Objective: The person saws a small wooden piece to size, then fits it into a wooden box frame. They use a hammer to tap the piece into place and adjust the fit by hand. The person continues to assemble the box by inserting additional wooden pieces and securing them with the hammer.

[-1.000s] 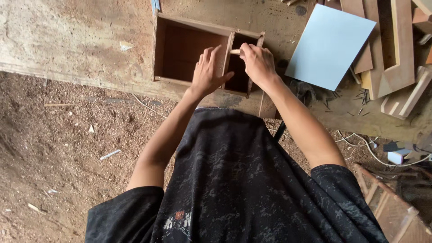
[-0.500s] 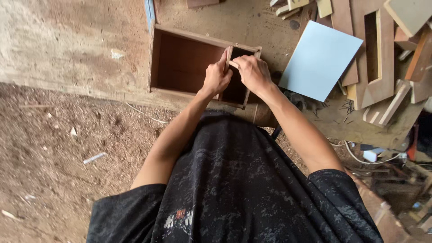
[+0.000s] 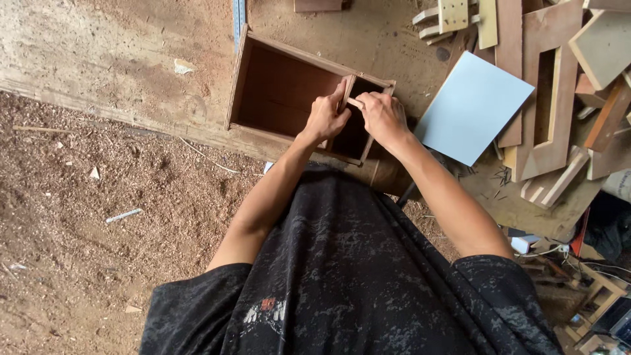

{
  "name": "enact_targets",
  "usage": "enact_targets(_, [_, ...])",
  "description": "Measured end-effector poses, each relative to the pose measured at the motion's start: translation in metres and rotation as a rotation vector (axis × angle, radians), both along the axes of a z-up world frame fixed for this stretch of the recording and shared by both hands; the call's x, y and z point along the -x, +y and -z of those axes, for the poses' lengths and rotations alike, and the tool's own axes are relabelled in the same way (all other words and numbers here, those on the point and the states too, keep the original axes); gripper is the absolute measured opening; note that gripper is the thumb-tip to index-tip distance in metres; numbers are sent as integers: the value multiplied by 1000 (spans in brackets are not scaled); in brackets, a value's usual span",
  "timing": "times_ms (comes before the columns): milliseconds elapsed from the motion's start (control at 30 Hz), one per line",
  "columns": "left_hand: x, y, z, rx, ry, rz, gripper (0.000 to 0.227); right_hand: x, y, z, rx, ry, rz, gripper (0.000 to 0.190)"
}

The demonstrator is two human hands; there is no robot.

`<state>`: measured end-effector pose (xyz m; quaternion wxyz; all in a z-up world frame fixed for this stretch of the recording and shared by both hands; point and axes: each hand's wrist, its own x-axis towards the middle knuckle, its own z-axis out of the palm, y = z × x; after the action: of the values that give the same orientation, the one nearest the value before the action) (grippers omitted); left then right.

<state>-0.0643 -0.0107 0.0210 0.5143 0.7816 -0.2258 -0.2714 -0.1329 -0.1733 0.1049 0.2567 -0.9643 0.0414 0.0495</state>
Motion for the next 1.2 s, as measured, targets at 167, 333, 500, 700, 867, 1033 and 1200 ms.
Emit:
enact_targets(167, [-4, 6, 0, -13, 76, 71, 79, 5, -7, 9, -16, 31, -51, 17])
enact_targets(333, [-15, 4, -11, -53, 22, 105, 78, -5, -9, 14, -35, 81, -37, 11])
enact_targets(500, [-17, 8, -31, 40, -431, 23, 69, 2, -7, 11, 29, 51, -76, 13])
enact_targets(700, [-38, -10, -35, 27, -656, 389, 34, 4, -20, 8, 209, 22, -63, 40])
enact_targets(867, [-46, -16, -35, 22, -599, 424, 22, 59, -66, 16, -107, -217, 271, 77])
enact_targets(1033, [-41, -27, -41, 114, -347, 239, 27, 165, -70, 59, 8, -69, 820, 51])
enact_targets(1200, [-37, -33, -44, 157, -116, 111, 29, 250, -37, 114, 95, 93, 1205, 59])
